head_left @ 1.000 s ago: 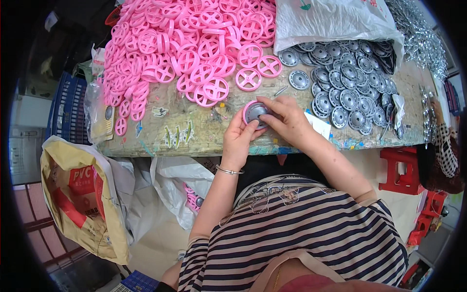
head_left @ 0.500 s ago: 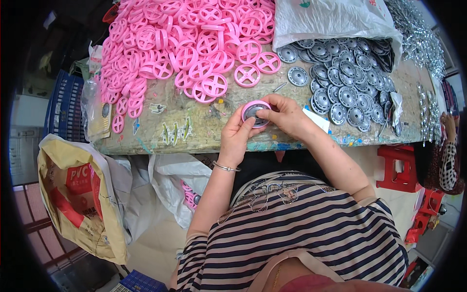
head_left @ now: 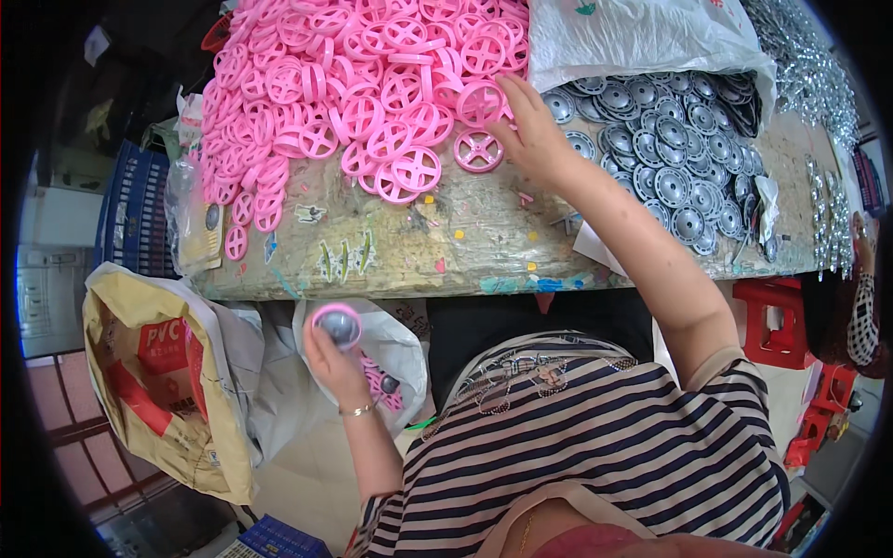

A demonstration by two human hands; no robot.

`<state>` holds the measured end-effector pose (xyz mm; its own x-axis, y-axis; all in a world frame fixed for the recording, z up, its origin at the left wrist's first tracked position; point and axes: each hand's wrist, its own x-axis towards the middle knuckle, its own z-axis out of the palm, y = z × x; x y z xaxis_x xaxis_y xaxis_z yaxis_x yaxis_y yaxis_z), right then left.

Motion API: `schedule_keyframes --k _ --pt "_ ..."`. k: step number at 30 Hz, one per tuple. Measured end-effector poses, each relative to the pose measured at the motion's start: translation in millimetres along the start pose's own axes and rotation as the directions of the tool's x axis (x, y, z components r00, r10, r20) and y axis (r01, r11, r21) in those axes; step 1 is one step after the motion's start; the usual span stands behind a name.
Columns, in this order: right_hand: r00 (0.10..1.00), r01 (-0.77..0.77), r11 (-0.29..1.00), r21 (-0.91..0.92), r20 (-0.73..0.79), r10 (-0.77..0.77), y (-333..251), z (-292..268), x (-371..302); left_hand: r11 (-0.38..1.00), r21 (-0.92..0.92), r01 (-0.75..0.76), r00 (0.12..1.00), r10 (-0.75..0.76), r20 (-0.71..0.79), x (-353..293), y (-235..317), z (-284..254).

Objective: Manually assemble small metal discs into pink plastic circular frames and place the finished parts into bags.

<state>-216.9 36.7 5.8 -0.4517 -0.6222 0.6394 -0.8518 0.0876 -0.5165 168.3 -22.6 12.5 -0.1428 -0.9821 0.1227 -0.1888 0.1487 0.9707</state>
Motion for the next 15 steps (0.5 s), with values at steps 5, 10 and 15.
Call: schedule_keyframes --k 5,10,15 --pt "0.995 -0.032 0.993 -0.118 0.094 0.043 11 8 27 0.746 0.654 -0.121 0.97 -0.052 0.239 -18 -62 -78" --pt "0.906 -0.387 0.914 0.118 0.233 0.353 6 -29 15 0.946 0.325 -0.004 0.994 -0.032 0.104 -16 -44 -25" --pt "0.869 -0.281 0.958 0.051 0.439 0.231 -75 -65 -20 0.94 -0.323 0.11 0.807 0.106 0.581 -25 11 98"
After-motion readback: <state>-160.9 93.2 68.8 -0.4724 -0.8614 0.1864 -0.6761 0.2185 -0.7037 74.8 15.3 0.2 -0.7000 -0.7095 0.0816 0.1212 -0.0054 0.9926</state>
